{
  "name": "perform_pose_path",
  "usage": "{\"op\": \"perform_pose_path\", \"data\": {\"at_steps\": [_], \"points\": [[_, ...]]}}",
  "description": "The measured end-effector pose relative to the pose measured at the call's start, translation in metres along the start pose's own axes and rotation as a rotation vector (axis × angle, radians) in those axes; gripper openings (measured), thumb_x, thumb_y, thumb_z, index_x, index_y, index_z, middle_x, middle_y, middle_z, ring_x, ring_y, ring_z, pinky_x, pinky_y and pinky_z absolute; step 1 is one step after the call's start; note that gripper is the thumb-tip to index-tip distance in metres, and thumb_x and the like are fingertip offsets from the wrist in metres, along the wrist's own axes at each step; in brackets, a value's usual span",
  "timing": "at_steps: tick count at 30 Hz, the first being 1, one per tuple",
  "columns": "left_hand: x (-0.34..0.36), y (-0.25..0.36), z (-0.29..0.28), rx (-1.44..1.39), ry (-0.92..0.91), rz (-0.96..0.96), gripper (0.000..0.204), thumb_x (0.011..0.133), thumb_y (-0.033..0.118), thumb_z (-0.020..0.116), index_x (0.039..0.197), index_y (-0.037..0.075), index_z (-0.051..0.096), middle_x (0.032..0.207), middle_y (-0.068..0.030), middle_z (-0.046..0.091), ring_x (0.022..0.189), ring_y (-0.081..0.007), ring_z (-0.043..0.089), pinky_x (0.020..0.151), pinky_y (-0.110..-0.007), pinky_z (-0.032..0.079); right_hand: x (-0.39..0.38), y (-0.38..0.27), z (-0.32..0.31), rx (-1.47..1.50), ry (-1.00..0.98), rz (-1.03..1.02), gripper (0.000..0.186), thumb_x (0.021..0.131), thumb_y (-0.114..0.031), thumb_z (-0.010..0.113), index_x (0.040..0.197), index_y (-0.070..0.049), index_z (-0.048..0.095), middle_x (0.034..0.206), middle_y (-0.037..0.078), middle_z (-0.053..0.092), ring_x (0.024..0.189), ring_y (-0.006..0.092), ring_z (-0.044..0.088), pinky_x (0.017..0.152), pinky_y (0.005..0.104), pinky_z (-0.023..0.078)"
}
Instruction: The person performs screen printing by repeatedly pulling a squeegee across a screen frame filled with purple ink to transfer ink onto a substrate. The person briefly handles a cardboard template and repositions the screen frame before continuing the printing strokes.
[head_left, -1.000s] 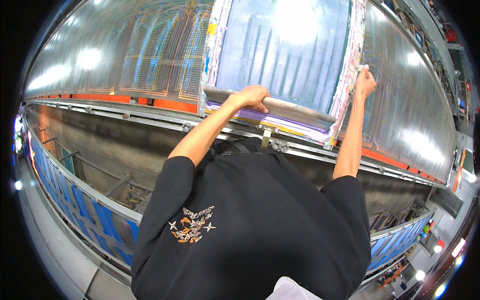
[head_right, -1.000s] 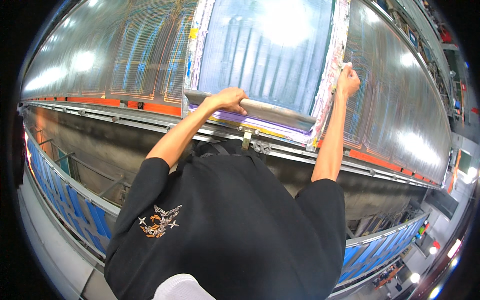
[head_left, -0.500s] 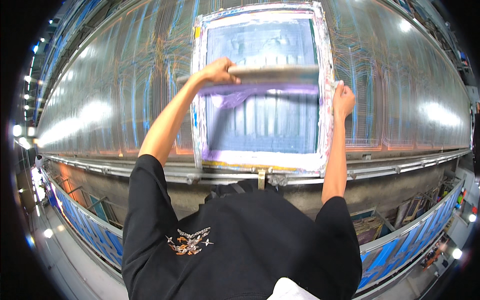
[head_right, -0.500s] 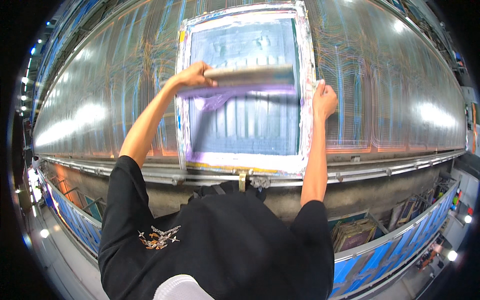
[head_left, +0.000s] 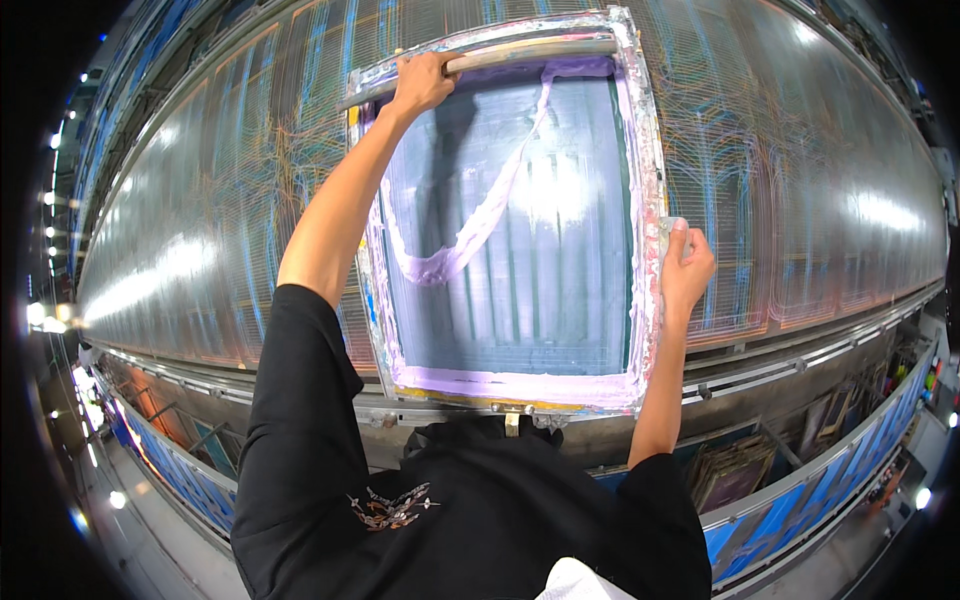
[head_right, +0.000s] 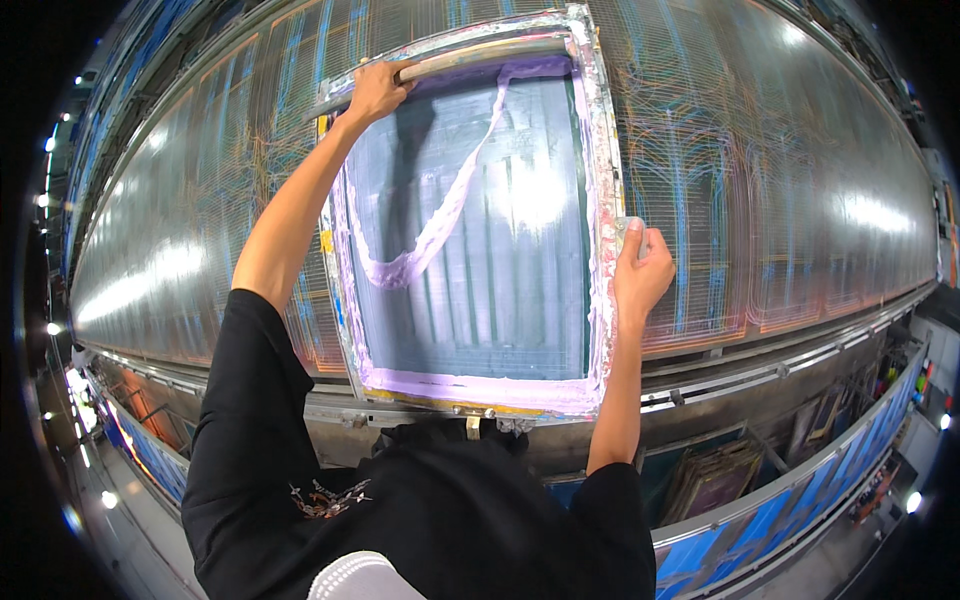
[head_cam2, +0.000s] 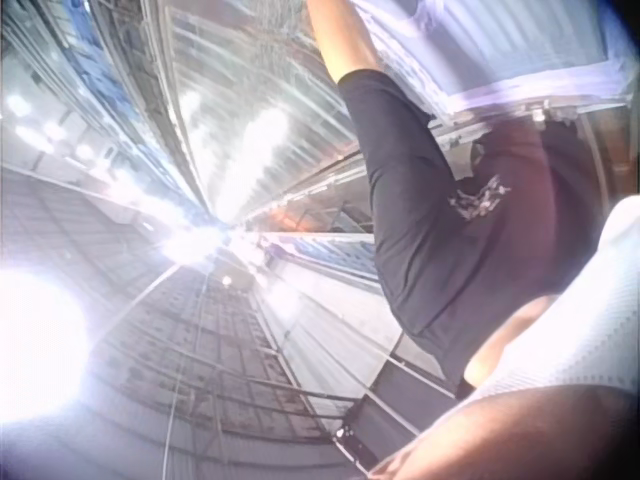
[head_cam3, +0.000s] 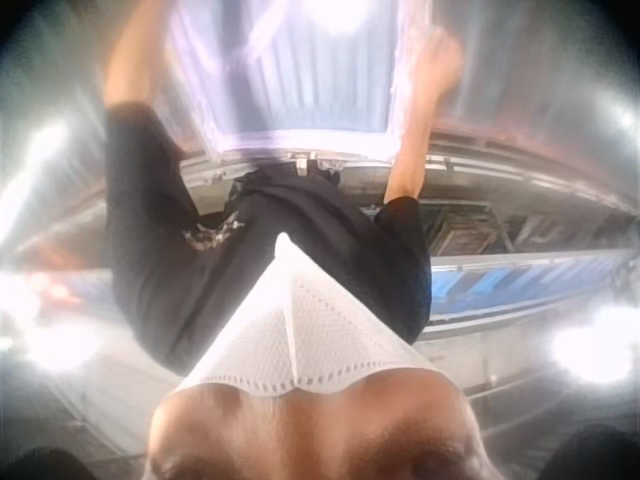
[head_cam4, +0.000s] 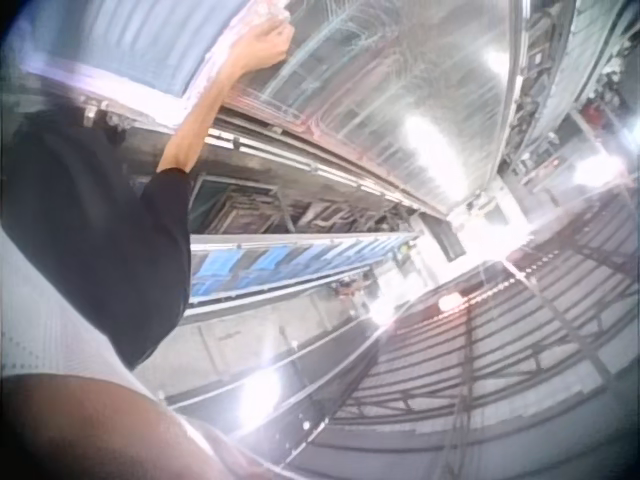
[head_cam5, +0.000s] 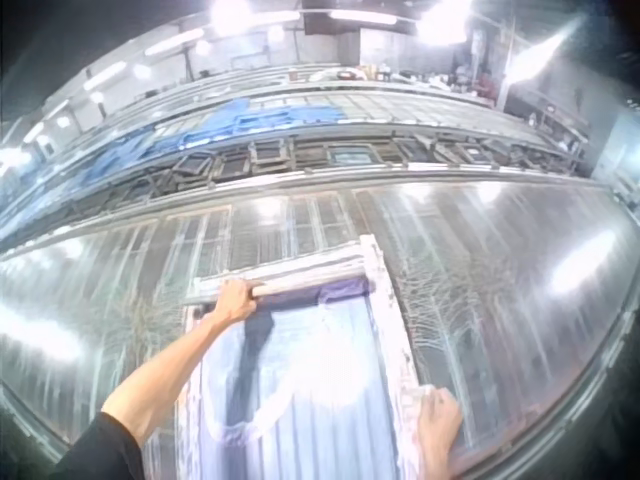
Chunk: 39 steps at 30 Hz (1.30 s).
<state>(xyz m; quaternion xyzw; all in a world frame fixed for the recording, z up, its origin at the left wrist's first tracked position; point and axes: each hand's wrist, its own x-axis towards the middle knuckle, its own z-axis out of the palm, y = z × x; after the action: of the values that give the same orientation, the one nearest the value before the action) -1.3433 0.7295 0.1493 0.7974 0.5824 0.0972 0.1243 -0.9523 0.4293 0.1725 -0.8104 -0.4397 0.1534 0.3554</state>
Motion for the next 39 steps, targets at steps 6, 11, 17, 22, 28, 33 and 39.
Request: {"op": "perform_pose_path", "data": {"at_steps": [6, 11, 17, 22, 28, 33, 39], "points": [[-0.197, 0.042, 0.02, -0.09, 0.052, 0.032, 0.055, 0.076, 0.004, 0.064, 0.129, 0.016, 0.074, 0.108, -0.0193, 0.074, 0.104, -0.0378, 0.065, 0.105, -0.053, 0.037, 0.001, 0.0, -0.003, -0.003, 0.026, -0.039, 0.046, 0.103, -0.041, 0.063, 0.077, -0.003, 0.06, 0.061, 0.013, 0.052, 0.055, 0.0289, 0.047, 0.058, 0.0455, 0.037], [-0.432, 0.157, 0.009, -0.248, -0.103, -0.039, 0.078, 0.068, -0.009, 0.067, 0.143, 0.01, 0.061, 0.149, -0.0114, 0.061, 0.138, -0.0348, 0.053, 0.119, -0.057, 0.028, 0.002, -0.008, -0.007, -0.019, 0.043, -0.031, 0.049, 0.101, -0.044, 0.063, 0.074, -0.003, 0.058, 0.062, 0.014, 0.054, 0.056, 0.0348, 0.049, 0.058, 0.0488, 0.038], [-0.477, 0.18, -0.009, -0.345, -0.26, -0.041, 0.065, 0.069, -0.002, 0.073, 0.133, 0.012, 0.069, 0.124, -0.013, 0.073, 0.115, -0.0356, 0.064, 0.108, -0.052, 0.037, 0.001, -0.008, -0.01, -0.042, 0.084, -0.055, 0.052, 0.1, -0.047, 0.063, 0.072, -0.004, 0.058, 0.059, 0.015, 0.054, 0.055, 0.0352, 0.052, 0.058, 0.0497, 0.039], [-0.351, 0.116, -0.046, -0.225, -0.563, 0.154, 0.032, 0.079, 0.013, 0.076, 0.11, 0.02, 0.079, 0.09, -0.0095, 0.077, 0.091, -0.0334, 0.07, 0.098, -0.049, 0.046, 0.001, -0.01, -0.01, -0.056, 0.071, -0.06, 0.051, 0.1, -0.046, 0.063, 0.072, -0.003, 0.061, 0.059, 0.015, 0.055, 0.054, 0.0343, 0.052, 0.058, 0.0494, 0.04], [-0.127, 0.059, -0.04, -0.13, -0.252, 0.118, 0.024, 0.082, 0.024, 0.074, 0.105, 0.022, 0.079, 0.098, -0.0105, 0.078, 0.101, -0.0362, 0.071, 0.093, -0.057, 0.046, -0.001, -0.005, -0.008, -0.034, 0.063, -0.094, 0.05, 0.102, -0.043, 0.062, 0.073, -0.002, 0.061, 0.06, 0.014, 0.055, 0.055, 0.0321, 0.051, 0.058, 0.0476, 0.04], [-0.021, 0.022, -0.029, -0.06, -0.123, 0.007, 0.036, 0.086, 0.026, 0.077, 0.12, 0.016, 0.076, 0.103, -0.0143, 0.077, 0.096, -0.0361, 0.072, 0.087, -0.045, 0.055, -0.001, -0.004, -0.007, 0.021, 0.014, -0.043, 0.049, 0.103, -0.041, 0.062, 0.075, -0.001, 0.06, 0.062, 0.014, 0.055, 0.056, 0.0297, 0.05, 0.059, 0.0466, 0.039], [-0.028, 0.017, -0.005, -0.108, -0.037, 0.032, 0.037, 0.087, 0.024, 0.076, 0.123, 0.014, 0.075, 0.103, -0.0155, 0.077, 0.095, -0.0356, 0.071, 0.086, -0.044, 0.054, -0.002, -0.014, -0.013, 0.039, 0.002, -0.026, 0.049, 0.102, -0.041, 0.064, 0.074, -0.001, 0.058, 0.061, 0.012, 0.052, 0.056, 0.0255, 0.045, 0.059, 0.0448, 0.039]]}}
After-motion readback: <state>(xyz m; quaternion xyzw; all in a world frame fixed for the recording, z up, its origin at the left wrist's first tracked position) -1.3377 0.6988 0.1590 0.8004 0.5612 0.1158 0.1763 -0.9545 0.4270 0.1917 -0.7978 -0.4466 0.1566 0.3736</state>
